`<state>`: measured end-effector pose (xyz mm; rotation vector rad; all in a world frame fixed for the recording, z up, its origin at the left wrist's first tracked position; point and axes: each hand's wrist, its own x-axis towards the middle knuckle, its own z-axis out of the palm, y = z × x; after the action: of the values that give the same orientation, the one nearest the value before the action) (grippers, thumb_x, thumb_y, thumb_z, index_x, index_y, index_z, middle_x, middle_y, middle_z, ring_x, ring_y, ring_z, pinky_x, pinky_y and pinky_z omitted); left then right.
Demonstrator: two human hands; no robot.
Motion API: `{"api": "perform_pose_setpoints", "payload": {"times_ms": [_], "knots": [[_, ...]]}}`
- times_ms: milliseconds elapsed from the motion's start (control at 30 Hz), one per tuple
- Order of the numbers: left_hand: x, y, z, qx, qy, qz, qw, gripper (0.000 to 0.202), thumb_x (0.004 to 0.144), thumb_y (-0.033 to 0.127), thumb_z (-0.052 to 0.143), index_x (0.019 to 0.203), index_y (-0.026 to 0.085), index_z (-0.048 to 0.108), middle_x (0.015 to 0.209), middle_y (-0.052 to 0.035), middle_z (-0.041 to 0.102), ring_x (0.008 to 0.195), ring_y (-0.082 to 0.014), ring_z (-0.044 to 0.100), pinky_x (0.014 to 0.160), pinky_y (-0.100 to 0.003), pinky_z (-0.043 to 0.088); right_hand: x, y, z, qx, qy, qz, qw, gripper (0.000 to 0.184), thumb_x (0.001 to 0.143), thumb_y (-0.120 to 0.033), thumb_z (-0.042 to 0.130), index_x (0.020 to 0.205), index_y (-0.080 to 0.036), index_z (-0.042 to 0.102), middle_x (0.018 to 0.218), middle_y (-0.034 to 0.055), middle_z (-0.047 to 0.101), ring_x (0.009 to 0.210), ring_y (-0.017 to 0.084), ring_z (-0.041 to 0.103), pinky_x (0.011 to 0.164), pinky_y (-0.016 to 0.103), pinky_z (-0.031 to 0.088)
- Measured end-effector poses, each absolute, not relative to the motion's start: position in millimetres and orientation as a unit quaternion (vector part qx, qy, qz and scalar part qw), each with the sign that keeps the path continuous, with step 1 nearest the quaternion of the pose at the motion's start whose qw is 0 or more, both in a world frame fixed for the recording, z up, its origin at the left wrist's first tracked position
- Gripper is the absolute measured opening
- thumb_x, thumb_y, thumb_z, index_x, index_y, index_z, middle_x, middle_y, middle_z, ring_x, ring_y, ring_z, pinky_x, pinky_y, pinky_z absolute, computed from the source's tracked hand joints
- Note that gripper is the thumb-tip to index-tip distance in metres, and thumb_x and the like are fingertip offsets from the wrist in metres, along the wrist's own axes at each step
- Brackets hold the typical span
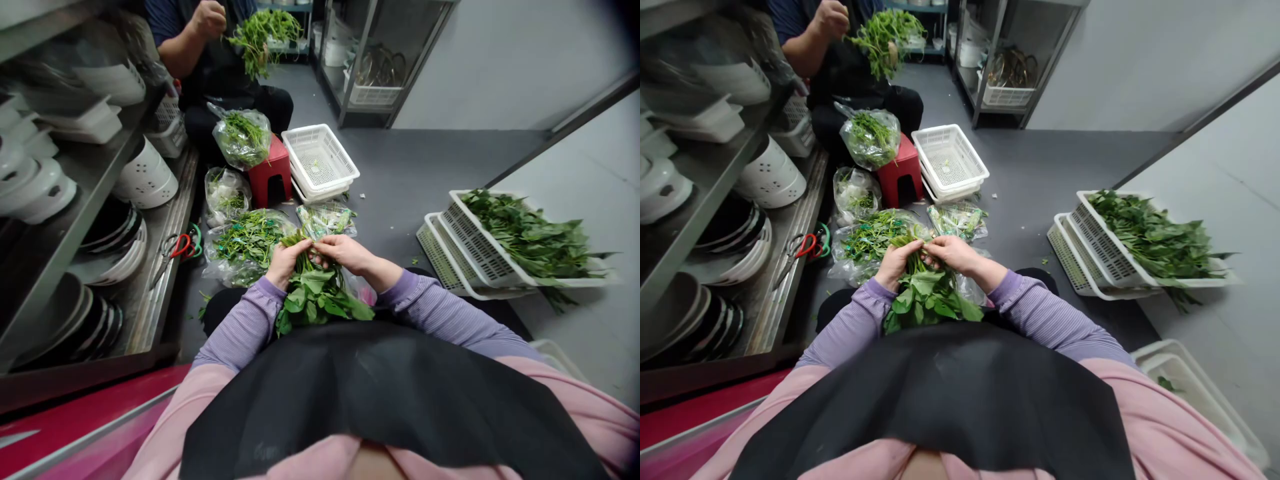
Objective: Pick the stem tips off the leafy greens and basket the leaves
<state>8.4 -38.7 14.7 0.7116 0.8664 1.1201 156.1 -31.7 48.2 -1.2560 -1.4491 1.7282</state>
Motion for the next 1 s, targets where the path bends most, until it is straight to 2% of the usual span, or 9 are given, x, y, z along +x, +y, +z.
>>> {"api": "perform_pose_setpoints", "payload": {"times_ms": [100,333,500,633,800,1000], "knots": [[7,-37,12,0.317,0.389,0.500,0.706,0.029,0.059,0.034,0.074,0.069,0.009,0.063,0.054,-0.0026,0.060,0.049,-0.0128,0.056,0.054,-0.028,0.045,158,-33,48,-0.435,-0.495,0.694,0.289,0.038,0.069,-0.051,0.063,0.073,-0.013,0.062,0.059,0.0003,0.060,0.045,0.005,0.048,0.044,0.018,0.039],[7,-38,14,0.363,0.357,0.518,0.687,0.029,0.060,0.033,0.074,0.073,0.010,0.062,0.060,-0.0023,0.062,0.053,-0.0123,0.058,0.056,-0.026,0.046,158,-39,47,-0.443,-0.426,0.721,0.320,0.034,0.066,-0.045,0.068,0.073,-0.013,0.059,0.061,0.0004,0.062,0.043,0.006,0.049,0.042,0.018,0.038],[7,-38,13,0.364,0.358,0.528,0.679,0.027,0.062,0.033,0.072,0.074,0.012,0.060,0.057,0.0004,0.059,0.049,-0.0102,0.055,0.050,-0.023,0.044,154,-45,51,-0.469,-0.451,0.685,0.327,0.024,0.072,-0.036,0.063,0.073,-0.014,0.055,0.061,0.0010,0.063,0.043,0.006,0.050,0.044,0.018,0.040],[2,-36,15,0.351,0.348,0.541,0.681,0.026,0.060,0.029,0.074,0.075,0.013,0.059,0.061,0.0010,0.060,0.051,-0.0104,0.057,0.053,-0.024,0.047,156,-40,54,-0.478,-0.438,0.685,0.332,0.009,0.074,-0.023,0.056,0.079,-0.016,0.054,0.061,-0.0004,0.062,0.050,0.008,0.054,0.051,0.021,0.044],[-6,-30,18,0.327,0.340,0.550,0.690,0.028,0.056,0.028,0.075,0.074,0.014,0.058,0.068,0.0004,0.061,0.053,-0.0116,0.059,0.053,-0.025,0.048,178,-26,53,-0.500,-0.512,0.584,0.383,0.007,0.067,-0.011,0.050,0.071,-0.015,0.053,0.069,-0.0016,0.060,0.059,0.007,0.053,0.059,0.020,0.042],[-13,-29,17,0.355,0.284,0.546,0.704,0.029,0.056,0.028,0.074,0.073,0.016,0.055,0.074,0.0001,0.060,0.057,-0.0116,0.059,0.057,-0.027,0.047,204,-29,52,-0.472,-0.591,0.490,0.433,0.003,0.064,-0.015,0.046,0.064,-0.016,0.049,0.059,-0.0040,0.046,0.053,0.007,0.040,0.054,0.021,0.034]]}}
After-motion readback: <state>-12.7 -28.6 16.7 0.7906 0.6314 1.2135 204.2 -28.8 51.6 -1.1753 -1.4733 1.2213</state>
